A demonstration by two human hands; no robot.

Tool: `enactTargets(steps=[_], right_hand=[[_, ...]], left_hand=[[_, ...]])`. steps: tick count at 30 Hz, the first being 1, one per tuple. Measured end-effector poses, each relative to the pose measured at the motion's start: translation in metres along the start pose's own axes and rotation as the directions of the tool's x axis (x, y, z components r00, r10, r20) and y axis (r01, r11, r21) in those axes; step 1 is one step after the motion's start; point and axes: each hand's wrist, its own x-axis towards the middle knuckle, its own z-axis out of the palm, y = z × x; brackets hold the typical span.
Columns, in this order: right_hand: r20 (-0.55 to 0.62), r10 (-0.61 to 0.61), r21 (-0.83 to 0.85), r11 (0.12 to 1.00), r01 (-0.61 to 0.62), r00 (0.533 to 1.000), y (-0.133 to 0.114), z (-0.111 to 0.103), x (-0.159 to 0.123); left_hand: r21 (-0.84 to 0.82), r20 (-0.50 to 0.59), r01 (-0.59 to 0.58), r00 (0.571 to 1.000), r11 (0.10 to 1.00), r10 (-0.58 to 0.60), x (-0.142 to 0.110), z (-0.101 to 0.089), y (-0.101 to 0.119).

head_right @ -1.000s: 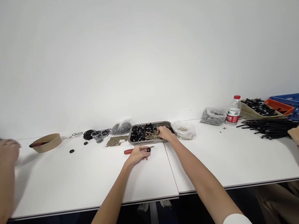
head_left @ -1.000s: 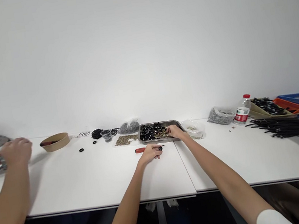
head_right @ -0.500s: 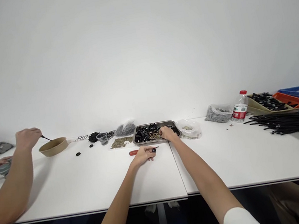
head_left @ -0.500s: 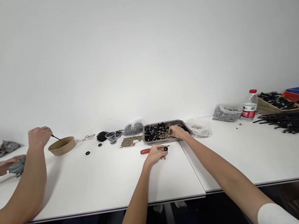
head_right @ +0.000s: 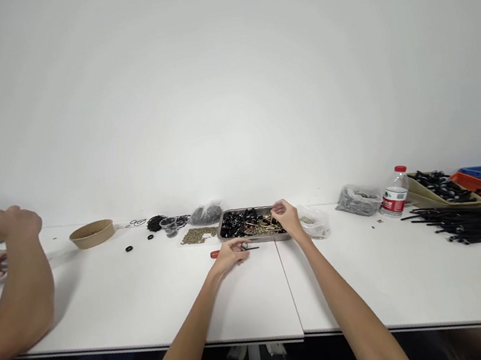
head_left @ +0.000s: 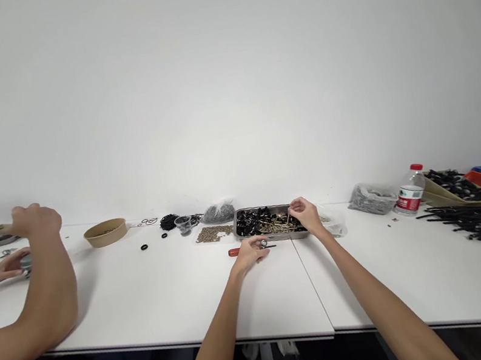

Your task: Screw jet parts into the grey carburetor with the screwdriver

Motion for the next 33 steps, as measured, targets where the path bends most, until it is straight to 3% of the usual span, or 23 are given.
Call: enactTargets(steps=[3,8,12,16,23,33], right_hand=[[-0.090,-0.003,0.157,0.987,0.017,0.996,-0.009,0.002,-0.030],[-0.121,0.064,0.360,0.933,-0.016,0.991,-0.015,0.026,-0.072],[-0.126,0.115,0.472,0.881,-0.042,0.985,-0.015,0.043,-0.078],[-0.113,0.136,0.541,0.839,-0.054,0.984,-0.014,0.049,-0.081],[-0.003,0.077,0.562,0.825,-0.062,0.997,-0.019,0.054,-0.090],[0.118,-0.029,0.402,0.915,-0.021,0.993,-0.019,0.056,-0.097]], left_hand=[[0.045,0.011,0.027,1.000,0.999,-0.027,-0.002,0.002,0.002],[0.115,0.027,0.054,0.998,0.992,-0.057,-0.003,0.004,0.002],[0.147,0.013,0.066,0.998,0.987,-0.068,-0.003,0.005,0.003],[0.198,0.074,0.096,0.991,0.975,-0.112,-0.003,0.007,0.005],[0.232,0.161,0.106,0.976,0.967,-0.146,0.001,0.007,0.004],[0.204,0.183,0.090,0.975,0.975,-0.128,-0.002,0.008,0.010]])
